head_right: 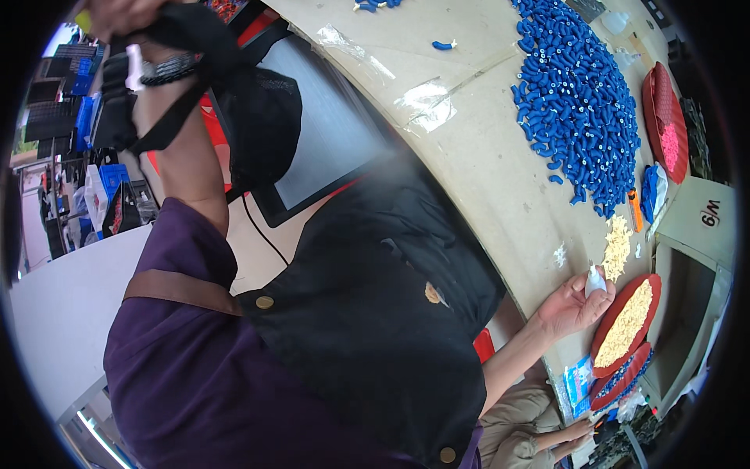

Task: Assembling small blue and white plastic components using a small bottle of adhesive.

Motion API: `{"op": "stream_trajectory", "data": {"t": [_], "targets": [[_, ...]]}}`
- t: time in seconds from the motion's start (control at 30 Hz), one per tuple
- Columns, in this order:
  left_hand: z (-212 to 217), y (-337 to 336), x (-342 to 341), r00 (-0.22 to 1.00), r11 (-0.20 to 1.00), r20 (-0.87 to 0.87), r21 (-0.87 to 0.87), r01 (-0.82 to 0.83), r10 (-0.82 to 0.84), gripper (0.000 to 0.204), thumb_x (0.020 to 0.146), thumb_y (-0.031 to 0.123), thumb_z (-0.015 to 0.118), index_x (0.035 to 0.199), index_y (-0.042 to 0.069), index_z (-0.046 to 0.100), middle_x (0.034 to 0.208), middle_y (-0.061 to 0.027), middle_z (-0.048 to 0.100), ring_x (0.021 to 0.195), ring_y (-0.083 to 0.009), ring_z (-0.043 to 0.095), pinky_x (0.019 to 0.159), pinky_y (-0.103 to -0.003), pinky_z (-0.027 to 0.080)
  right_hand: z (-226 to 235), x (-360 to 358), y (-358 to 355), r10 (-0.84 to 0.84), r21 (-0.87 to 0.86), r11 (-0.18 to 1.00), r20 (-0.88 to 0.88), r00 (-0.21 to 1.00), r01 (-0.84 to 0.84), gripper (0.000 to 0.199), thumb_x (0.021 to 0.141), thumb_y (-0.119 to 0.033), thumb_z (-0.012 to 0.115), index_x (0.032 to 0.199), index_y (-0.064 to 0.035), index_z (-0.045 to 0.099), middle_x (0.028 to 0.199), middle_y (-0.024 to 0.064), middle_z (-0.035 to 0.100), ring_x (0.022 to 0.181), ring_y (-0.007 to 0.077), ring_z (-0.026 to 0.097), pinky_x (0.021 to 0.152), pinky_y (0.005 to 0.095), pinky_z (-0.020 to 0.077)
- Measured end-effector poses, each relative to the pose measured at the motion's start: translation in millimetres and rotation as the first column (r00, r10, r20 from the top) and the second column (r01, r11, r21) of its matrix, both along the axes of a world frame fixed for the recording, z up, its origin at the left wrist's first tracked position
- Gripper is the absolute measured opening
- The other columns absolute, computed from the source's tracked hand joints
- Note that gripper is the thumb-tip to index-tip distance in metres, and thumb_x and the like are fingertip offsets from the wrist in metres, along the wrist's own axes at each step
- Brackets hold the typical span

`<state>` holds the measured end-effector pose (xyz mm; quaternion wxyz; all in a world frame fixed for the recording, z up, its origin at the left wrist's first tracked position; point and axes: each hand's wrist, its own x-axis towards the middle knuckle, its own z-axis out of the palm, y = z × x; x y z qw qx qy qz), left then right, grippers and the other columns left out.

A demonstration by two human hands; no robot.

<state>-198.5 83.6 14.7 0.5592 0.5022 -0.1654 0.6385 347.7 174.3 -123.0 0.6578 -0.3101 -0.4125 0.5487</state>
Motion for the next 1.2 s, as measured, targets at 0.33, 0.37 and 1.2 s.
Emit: {"op": "stream_trajectory", "data": {"t": [0.33, 0.37, 1.2], "targets": [[-111.3, 60.4, 27.0, 0.913, 0.862, -0.044, 0.314, 0.398, -0.406, 0.018, 0.101, 0.019, 0.039, 0.092, 0.003, 0.042, 0.047, 0.0056, 0.028, 0.032, -0.0048, 0.027, 0.031, -0.022, 0.021, 0.2, -4.4, -0.6, -0.028, 0.018, 0.999, 0.084, 0.996, 0.027, 0.027, 0.091, -0.020, 0.061, 0.111, -0.0027, 0.053, 0.104, 0.0206, 0.061, 0.061, 0.0140, 0.051, 0.046, 0.0182, 0.0386], [-126.7, 45.7, 29.6, 0.977, 0.975, 0.046, 0.081, 0.205, -0.209, 0.020, 0.101, 0.020, 0.038, 0.092, 0.003, 0.042, 0.048, 0.0056, 0.028, 0.032, -0.0046, 0.027, 0.031, -0.021, 0.021, 1.5, -1.4, -1.2, -0.030, 0.028, 0.999, 0.093, 0.995, 0.028, 0.027, 0.091, -0.020, 0.060, 0.111, -0.0026, 0.053, 0.104, 0.0206, 0.061, 0.061, 0.0140, 0.051, 0.046, 0.0184, 0.0387], [-221.5, -151.5, 155.6, 0.602, -0.692, -0.797, -0.402, -0.599, -0.058, 0.021, 0.093, 0.025, 0.054, 0.079, 0.010, 0.057, 0.059, 0.0004, 0.050, 0.045, -0.0124, 0.045, 0.043, -0.025, 0.036, 0.8, 0.7, -2.9, -0.003, -0.006, 1.000, -0.114, 0.994, 0.003, 0.021, 0.093, -0.012, 0.055, 0.112, -0.0038, 0.052, 0.105, 0.0230, 0.060, 0.065, 0.0161, 0.055, 0.047, 0.0196, 0.0406]]}}
